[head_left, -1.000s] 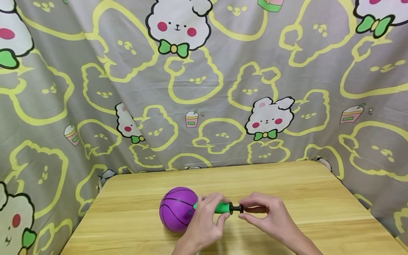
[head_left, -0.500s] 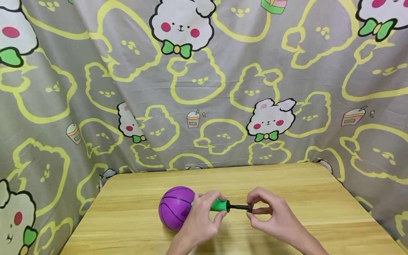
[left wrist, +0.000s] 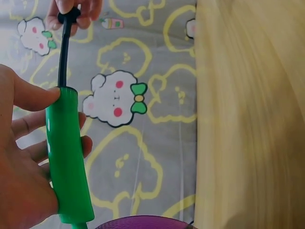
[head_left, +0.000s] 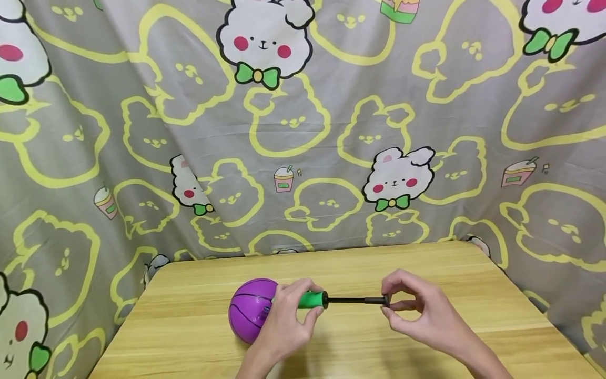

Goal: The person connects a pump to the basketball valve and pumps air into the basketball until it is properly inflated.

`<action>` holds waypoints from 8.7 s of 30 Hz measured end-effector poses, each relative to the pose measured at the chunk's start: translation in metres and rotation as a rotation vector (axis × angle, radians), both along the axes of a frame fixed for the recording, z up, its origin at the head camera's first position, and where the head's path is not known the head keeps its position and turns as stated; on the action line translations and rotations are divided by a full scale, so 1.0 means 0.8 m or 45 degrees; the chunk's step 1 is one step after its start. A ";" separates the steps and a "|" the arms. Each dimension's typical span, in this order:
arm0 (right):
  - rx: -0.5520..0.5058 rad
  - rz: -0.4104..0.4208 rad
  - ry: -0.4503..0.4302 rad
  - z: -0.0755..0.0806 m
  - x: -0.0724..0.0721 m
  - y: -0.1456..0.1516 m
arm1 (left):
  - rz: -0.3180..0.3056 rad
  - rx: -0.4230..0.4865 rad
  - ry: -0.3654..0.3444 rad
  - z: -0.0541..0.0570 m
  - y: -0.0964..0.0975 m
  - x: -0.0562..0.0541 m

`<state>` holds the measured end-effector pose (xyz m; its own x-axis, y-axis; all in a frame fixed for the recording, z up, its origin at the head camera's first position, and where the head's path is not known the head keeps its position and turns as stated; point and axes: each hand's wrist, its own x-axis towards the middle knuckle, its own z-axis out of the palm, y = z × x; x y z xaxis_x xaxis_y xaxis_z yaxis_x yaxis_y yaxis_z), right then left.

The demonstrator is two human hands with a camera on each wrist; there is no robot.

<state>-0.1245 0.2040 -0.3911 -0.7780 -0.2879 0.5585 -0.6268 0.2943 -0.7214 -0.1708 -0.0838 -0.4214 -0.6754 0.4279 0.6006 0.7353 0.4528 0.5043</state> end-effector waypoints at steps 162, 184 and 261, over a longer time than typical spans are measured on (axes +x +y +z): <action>-0.054 0.067 -0.007 -0.026 -0.001 -0.044 | -0.144 -0.053 0.053 -0.010 0.030 0.016; -0.036 0.018 -0.050 0.001 0.000 0.000 | 0.002 -0.029 -0.020 -0.009 0.001 0.008; 0.010 0.139 0.138 -0.025 -0.007 -0.027 | -0.056 -0.070 0.123 -0.020 0.028 0.011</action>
